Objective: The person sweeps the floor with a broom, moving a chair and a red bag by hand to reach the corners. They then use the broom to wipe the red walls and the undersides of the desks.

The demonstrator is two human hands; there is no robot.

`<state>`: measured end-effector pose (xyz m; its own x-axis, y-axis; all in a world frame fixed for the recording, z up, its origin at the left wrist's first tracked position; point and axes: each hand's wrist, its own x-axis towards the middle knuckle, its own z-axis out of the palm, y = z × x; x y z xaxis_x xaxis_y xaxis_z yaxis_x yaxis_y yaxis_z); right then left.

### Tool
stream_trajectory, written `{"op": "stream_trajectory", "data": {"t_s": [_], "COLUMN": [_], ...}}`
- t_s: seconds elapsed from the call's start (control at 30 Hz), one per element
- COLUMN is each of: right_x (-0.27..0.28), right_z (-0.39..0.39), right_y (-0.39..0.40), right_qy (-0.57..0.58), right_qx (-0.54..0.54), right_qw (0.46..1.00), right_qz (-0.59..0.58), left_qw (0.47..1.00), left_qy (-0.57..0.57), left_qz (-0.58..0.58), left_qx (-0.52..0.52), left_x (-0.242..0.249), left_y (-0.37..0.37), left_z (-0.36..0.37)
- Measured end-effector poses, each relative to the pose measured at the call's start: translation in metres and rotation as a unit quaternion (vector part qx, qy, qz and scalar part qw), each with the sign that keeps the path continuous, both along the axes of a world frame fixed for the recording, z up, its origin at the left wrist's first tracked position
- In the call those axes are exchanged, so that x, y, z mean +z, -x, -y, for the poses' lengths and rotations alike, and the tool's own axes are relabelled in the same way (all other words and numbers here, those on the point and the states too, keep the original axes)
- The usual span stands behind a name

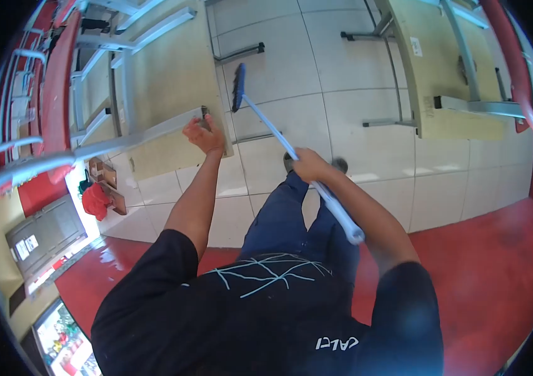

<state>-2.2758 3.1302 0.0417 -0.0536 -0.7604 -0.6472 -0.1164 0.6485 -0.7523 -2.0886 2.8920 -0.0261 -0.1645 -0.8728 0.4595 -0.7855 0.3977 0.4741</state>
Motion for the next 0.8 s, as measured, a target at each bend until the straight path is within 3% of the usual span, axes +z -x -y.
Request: {"op": "stream_trajectory", "data": {"t_s": [0.1,0.13,0.3,0.37,0.5,0.6,0.77,0.8], "right_x": [-0.081,-0.093,-0.102,-0.074,0.000,0.008,0.063,0.069], "right_z": [0.065,0.075,0.047,0.013,-0.046,-0.087,-0.056,-0.034], "right_y": [-0.019,-0.028,-0.020,0.014,0.066,0.088,0.072,0.067], "right_qy": [-0.058,-0.090,-0.113,-0.137,-0.226,-0.195,-0.062,-0.090], "right_qx": [0.031,0.015,0.041,0.087,0.029,0.029,0.051,0.047], "right_qw": [0.997,0.993,0.993,0.984,0.969,0.966,0.984,0.989], "right_qz": [0.037,0.074,-0.019,-0.073,-0.097,-0.170,-0.157,-0.111], "left_qw": [0.999,0.999,0.995,0.993,0.988,0.987,0.989,0.989], "left_qy": [0.012,0.005,-0.022,-0.043,-0.051,-0.073,-0.062,-0.064], "left_qz": [0.034,0.042,0.092,0.107,0.142,0.131,0.116,0.116], "left_qx": [0.006,0.009,0.020,0.031,0.038,0.054,0.064,0.065], "left_x": [-0.008,-0.006,-0.007,-0.007,-0.010,-0.002,-0.003,-0.002], "left_y": [0.004,0.004,0.006,0.008,0.002,0.006,0.009,0.009], "left_z": [-0.001,-0.004,-0.003,-0.002,0.001,-0.002,-0.001,-0.002]}}
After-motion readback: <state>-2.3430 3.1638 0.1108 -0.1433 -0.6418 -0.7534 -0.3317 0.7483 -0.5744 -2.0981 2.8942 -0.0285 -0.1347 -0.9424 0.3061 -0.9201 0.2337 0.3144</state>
